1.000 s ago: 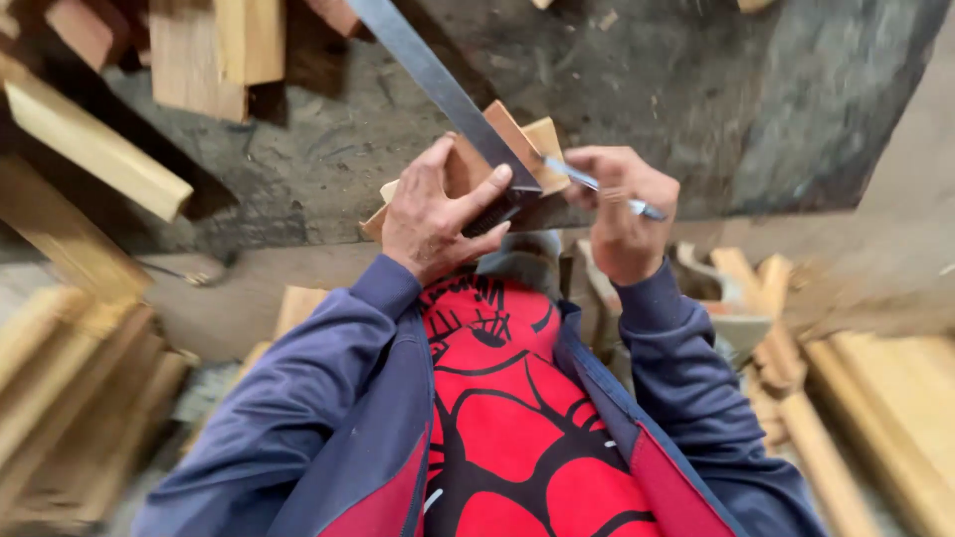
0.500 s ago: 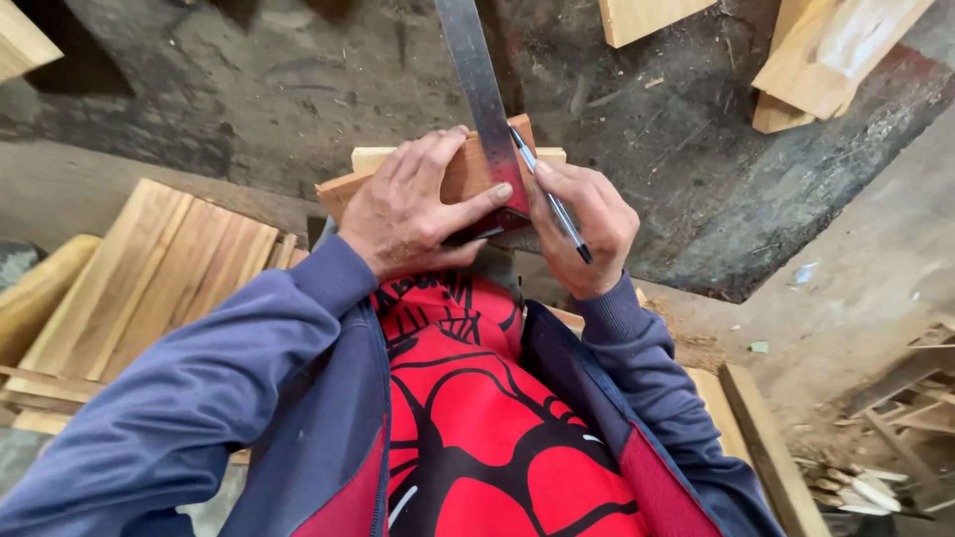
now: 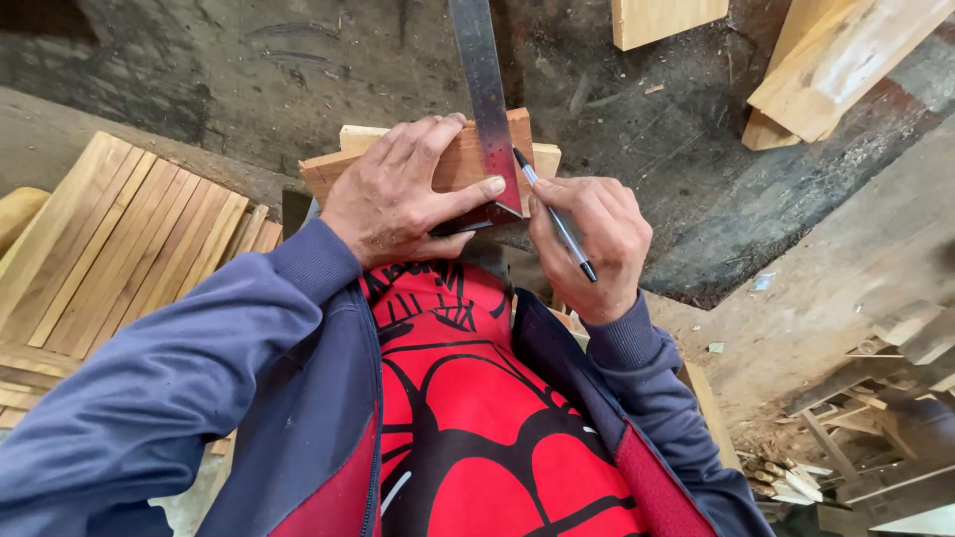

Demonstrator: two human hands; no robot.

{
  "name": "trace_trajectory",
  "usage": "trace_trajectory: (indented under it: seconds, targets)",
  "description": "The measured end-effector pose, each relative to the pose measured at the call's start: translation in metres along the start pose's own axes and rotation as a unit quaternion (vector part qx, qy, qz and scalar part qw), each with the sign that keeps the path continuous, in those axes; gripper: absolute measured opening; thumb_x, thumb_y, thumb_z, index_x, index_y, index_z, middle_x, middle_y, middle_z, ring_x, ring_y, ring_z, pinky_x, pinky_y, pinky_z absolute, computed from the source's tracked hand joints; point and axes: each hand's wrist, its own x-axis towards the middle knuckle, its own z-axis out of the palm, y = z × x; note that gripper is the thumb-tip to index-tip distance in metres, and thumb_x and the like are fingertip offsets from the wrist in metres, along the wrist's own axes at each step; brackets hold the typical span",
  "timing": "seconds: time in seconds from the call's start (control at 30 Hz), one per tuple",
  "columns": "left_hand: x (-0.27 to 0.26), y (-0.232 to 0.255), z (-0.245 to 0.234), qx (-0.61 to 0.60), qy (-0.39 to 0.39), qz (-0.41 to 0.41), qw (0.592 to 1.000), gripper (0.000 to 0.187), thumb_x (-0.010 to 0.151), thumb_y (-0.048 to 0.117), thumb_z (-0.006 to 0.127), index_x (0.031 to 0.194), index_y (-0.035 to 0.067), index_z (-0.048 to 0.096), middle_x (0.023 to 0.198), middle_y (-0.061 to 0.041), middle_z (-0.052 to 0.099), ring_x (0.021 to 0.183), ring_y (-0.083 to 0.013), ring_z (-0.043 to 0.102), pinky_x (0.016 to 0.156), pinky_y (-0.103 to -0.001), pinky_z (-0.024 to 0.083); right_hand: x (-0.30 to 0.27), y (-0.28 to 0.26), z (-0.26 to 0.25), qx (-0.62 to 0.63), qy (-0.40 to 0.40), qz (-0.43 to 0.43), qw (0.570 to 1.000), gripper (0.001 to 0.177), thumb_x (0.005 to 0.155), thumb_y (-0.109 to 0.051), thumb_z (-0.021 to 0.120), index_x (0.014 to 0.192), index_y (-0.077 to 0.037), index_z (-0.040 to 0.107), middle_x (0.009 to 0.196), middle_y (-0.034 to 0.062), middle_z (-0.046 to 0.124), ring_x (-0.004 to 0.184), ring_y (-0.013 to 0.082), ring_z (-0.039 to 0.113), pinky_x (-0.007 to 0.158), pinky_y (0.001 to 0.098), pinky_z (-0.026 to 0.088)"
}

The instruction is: The person uses a try square and a pen to mark lines on small wooden blocks. They repeatedly position the square on the wood and draw lines along its edges, then move the blocks around on the workbench.

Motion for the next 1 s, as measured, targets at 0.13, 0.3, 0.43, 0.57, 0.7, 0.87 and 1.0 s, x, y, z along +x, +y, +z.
trace_trajectory:
  seconds: [0.13,0.3,0.43,0.57,0.7,0.87,1.0]
  targets:
    - [0.0,0.0,0.0,0.004,0.003,0.001,1.0,0.046,0.072,0.043,0.065,0.115,0.026,0.059,0.119,-0.022,0.045,0.107,-0.0371,0.051,0.088,-0.043,0.042,-0.008,0.005,-0.002,0.032,0.035,0.014,0.999,0.004,0.078,0.001,0.067,0.081,-0.001,0.067,0.075,0.0124,0.067,0.069,0.031,0.065,0.067,0.0339,0.048]
    - [0.0,0.0,0.002,-0.003,0.012,0.006,1.0,0.044,0.074,0.044,0.064,0.114,0.026,0.06,0.119,-0.022,0.046,0.106,-0.0373,0.052,0.088,-0.043,0.041,-0.026,0.008,-0.004,0.051,0.048,0.036,0.997,0.002,0.077,-0.002,0.066,0.078,0.0,0.065,0.074,0.015,0.065,0.073,0.0328,0.065,0.078,0.0401,0.048]
    - [0.001,-0.001,0.003,0.004,0.017,0.012,1.0,0.043,0.076,0.046,0.062,0.115,0.026,0.06,0.118,-0.023,0.046,0.106,-0.0377,0.052,0.088,-0.043,0.041,-0.034,0.013,0.001,0.046,0.048,0.031,0.997,0.002,0.076,0.0,0.066,0.076,0.001,0.064,0.073,0.0151,0.065,0.075,0.0336,0.066,0.082,0.0418,0.046]
    - [0.002,0.0,0.001,0.01,0.013,0.012,1.0,0.045,0.076,0.046,0.062,0.116,0.027,0.06,0.118,-0.023,0.047,0.105,-0.038,0.052,0.088,-0.043,0.042,-0.04,0.015,0.002,0.025,0.04,0.037,0.998,0.003,0.076,0.0,0.066,0.078,-0.001,0.064,0.076,0.0132,0.065,0.077,0.0316,0.066,0.085,0.0425,0.045]
    - [0.002,0.0,0.0,0.012,0.01,0.014,1.0,0.043,0.076,0.045,0.061,0.115,0.026,0.06,0.117,-0.023,0.046,0.105,-0.038,0.052,0.087,-0.043,0.042,-0.039,0.015,0.003,0.013,0.033,0.043,0.998,0.003,0.076,-0.002,0.067,0.079,-0.003,0.066,0.076,0.0107,0.066,0.078,0.0284,0.066,0.085,0.0402,0.045]
    - [0.001,0.0,0.0,0.011,0.008,0.016,1.0,0.043,0.077,0.045,0.062,0.116,0.026,0.06,0.118,-0.023,0.046,0.106,-0.0382,0.052,0.087,-0.043,0.042,-0.035,0.008,-0.002,0.004,-0.001,0.048,0.999,0.002,0.077,-0.003,0.067,0.079,-0.004,0.066,0.075,0.0094,0.066,0.074,0.0282,0.066,0.079,0.0385,0.047]
    - [0.0,0.002,-0.001,0.003,0.003,0.018,1.0,0.044,0.076,0.044,0.063,0.116,0.025,0.06,0.118,-0.023,0.046,0.106,-0.0388,0.051,0.087,-0.044,0.042,-0.043,0.009,-0.013,-0.021,-0.043,0.075,0.996,0.006,0.074,-0.001,0.064,0.074,-0.006,0.061,0.065,0.0067,0.061,0.068,0.0277,0.063,0.078,0.0387,0.046]
